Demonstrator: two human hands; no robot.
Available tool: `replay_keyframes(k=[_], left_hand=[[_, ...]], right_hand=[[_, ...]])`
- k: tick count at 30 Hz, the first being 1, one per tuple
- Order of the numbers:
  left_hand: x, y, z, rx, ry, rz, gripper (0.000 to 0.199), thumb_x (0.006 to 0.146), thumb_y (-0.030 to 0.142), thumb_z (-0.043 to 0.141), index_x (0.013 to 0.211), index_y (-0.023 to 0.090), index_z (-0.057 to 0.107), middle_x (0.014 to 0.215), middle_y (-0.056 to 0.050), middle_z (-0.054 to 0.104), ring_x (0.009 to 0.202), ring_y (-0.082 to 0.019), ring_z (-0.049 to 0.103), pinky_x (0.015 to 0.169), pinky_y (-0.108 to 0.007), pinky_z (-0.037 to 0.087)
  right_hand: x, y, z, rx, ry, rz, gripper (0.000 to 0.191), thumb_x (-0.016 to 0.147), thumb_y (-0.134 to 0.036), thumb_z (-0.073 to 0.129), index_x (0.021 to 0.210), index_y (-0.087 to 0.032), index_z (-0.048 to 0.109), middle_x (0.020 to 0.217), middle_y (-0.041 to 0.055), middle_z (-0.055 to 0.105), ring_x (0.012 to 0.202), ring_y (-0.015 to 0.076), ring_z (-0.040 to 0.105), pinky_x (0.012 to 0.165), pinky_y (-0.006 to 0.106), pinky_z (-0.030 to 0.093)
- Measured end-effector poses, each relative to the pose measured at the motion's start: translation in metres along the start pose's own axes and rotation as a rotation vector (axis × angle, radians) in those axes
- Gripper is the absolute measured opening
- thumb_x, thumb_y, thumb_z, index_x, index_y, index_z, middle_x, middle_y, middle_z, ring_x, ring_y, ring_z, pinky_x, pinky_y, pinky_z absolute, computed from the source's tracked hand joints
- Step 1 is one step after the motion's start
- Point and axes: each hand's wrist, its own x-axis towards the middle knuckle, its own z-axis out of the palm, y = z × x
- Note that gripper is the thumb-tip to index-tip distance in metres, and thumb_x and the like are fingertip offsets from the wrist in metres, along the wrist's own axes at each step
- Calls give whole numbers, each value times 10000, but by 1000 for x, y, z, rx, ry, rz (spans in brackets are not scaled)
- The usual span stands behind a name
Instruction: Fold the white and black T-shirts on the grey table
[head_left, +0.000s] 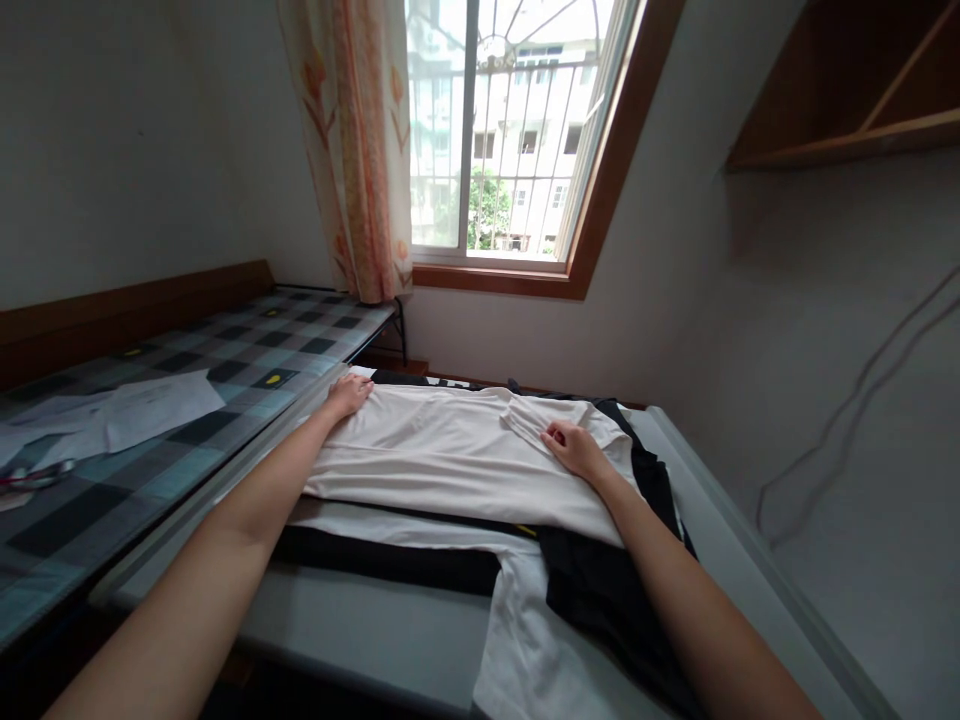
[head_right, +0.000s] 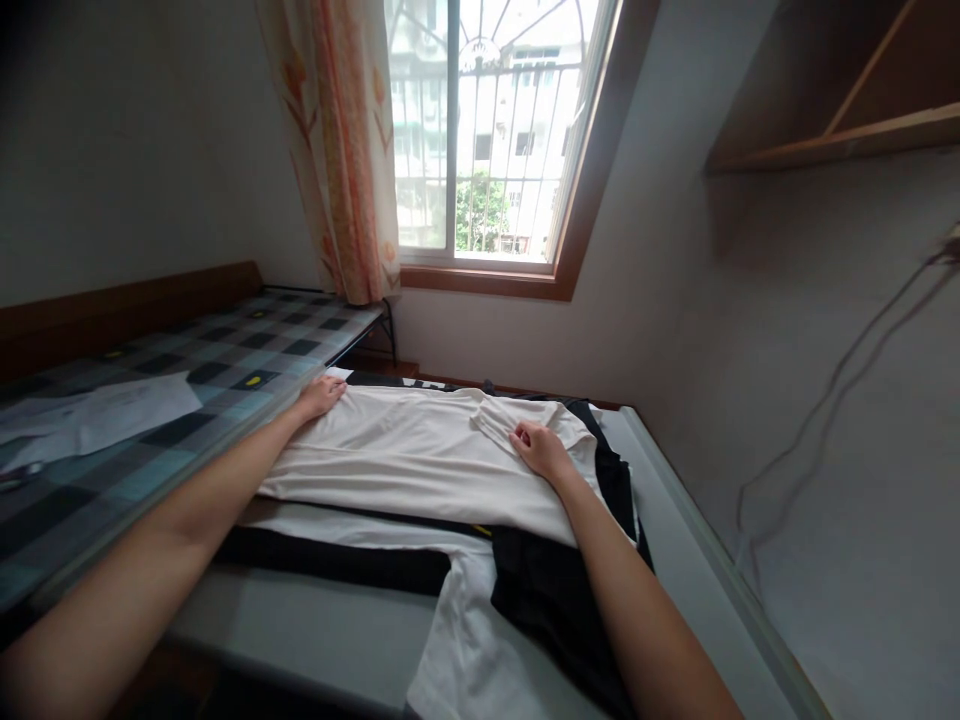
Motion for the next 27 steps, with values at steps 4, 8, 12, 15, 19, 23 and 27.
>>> replay_keyframes(k=[4, 8, 12, 15, 19, 23, 27], left_hand=[[4, -16, -1, 0, -2, -22, 361, 946, 345, 407, 1110, 213, 700, 1235, -91, 649, 1120, -249, 583, 948, -315, 416], [10, -15, 2, -8, 17, -42, 352, 922, 300, 427, 1110, 214, 712, 1204, -102, 659, 1059, -267, 598, 919, -336, 428], [15, -13, -1, -5, 43, -30, 308, 853, 299, 528, 1054, 204, 742, 1142, -110, 667, 1067, -291, 566, 910, -348, 423], [19, -13, -8, 16, 85, 31, 251, 822, 323, 575, 937, 217, 770, 1084, -110, 675, 1083, -314, 538, 894, -370, 425], [24, -20, -17, -10, 83, 125, 217, 798, 270, 583, 896, 211, 767, 992, -102, 704, 1007, -288, 584, 872, -354, 437], [20, -25, -21, -38, 18, 212, 188, 795, 298, 602, 877, 220, 753, 889, -81, 721, 890, -246, 620, 831, -333, 445], [11, -20, -28, -38, 94, 202, 171, 811, 257, 572, 857, 217, 732, 891, -87, 713, 892, -255, 617, 833, -359, 449]], right_hand=[[0, 0, 1, -11, 6, -10, 266, 882, -398, 472, 744, -199, 583, 746, 48, 636, 654, 174, 555, 633, 276, 394], [-1, 3, 2, -82, 86, -15, 239, 899, -344, 456, 851, -192, 634, 793, 66, 646, 783, 212, 583, 765, 318, 437], [7, 8, -5, -280, 151, 54, 264, 901, -281, 447, 966, -179, 681, 953, 117, 652, 936, 255, 569, 869, 366, 427], [26, 16, -19, -428, 99, 143, 337, 905, -265, 442, 1130, -184, 681, 1147, 142, 629, 1027, 283, 543, 881, 381, 416], [57, 27, -36, -506, -120, 281, 462, 896, -272, 479, 1349, -265, 568, 1266, 104, 622, 1126, 316, 511, 894, 410, 401], [72, 31, -41, -518, -200, 338, 371, 865, -261, 528, 1202, -283, 683, 1118, 98, 700, 1105, 315, 536, 898, 416, 392], [70, 24, -44, -549, -170, 339, 304, 853, -247, 523, 1072, -262, 734, 1125, 101, 692, 1053, 303, 549, 873, 412, 377]])
